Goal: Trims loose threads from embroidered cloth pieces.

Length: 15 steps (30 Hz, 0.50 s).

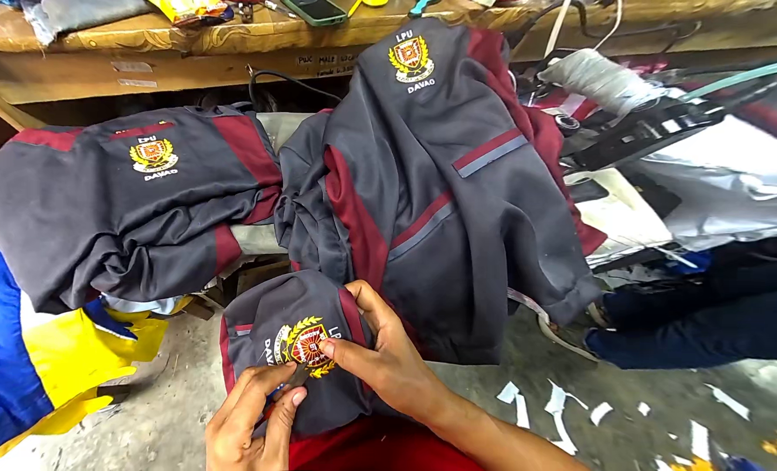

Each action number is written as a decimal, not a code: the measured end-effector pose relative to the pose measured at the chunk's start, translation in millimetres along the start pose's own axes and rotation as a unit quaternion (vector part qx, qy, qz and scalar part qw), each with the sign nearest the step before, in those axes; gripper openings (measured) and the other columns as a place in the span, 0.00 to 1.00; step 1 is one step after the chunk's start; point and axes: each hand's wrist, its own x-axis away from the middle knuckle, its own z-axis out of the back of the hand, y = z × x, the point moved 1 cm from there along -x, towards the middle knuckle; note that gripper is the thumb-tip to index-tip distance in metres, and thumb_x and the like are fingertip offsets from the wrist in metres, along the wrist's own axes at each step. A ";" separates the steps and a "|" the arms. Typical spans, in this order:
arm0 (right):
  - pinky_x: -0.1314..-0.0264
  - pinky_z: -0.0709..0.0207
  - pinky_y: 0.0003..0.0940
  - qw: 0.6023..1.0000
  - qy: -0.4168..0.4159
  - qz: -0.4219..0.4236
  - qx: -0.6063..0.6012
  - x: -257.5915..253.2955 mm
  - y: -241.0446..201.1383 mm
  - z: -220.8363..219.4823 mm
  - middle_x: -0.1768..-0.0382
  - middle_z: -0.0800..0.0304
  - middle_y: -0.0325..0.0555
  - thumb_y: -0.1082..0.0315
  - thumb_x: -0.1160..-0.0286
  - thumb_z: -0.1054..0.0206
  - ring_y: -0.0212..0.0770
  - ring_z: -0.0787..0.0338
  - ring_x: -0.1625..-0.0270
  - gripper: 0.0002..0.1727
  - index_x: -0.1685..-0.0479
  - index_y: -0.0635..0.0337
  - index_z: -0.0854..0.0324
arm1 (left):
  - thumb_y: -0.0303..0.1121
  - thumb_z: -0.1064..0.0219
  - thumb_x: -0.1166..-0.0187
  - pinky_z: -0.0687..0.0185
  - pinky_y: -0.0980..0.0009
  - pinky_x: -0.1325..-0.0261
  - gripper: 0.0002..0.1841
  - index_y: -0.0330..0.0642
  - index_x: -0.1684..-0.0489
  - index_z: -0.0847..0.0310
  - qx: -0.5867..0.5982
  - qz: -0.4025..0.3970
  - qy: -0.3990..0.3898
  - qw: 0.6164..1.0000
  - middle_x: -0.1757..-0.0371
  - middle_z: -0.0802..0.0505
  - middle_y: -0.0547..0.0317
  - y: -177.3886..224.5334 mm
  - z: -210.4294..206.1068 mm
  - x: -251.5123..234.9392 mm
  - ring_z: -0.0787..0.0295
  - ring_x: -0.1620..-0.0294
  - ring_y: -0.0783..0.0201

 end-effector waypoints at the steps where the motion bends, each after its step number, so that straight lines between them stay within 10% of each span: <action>1: 0.41 0.13 0.29 1.000 0.000 0.002 -0.004 0.3 0.4 -0.3 0.48 0.11 0.47 0.82 0.34 0.31 0.34 0.09 0.45 0.21 0.42 0.66 0.30 | 0.29 0.26 0.24 0.10 0.78 0.47 0.10 0.35 0.50 0.09 0.001 0.003 0.003 1.000 0.53 0.06 0.57 0.4 -0.2 0.3 0.08 0.52 0.72; 10: 0.39 0.13 0.31 0.999 0.002 0.011 -0.037 2.0 7.0 -0.2 0.48 0.12 0.48 0.83 0.34 0.32 0.35 0.09 0.44 0.22 0.41 0.67 0.31 | 0.28 0.28 0.22 0.09 0.78 0.60 0.09 0.34 0.49 0.10 0.030 0.030 0.018 0.999 0.56 0.06 0.57 1.4 -0.2 2.1 0.09 0.65 0.73; 15: 0.40 0.13 0.33 0.994 0.028 -0.033 -0.096 0.6 9.5 1.5 0.47 0.13 0.48 0.83 0.34 0.33 0.36 0.09 0.45 0.22 0.40 0.66 0.31 | 0.31 0.26 0.23 0.13 0.82 0.44 0.13 0.33 0.47 0.10 -0.048 -0.016 0.031 0.998 0.51 0.06 0.54 4.7 -1.0 1.2 0.10 0.49 0.75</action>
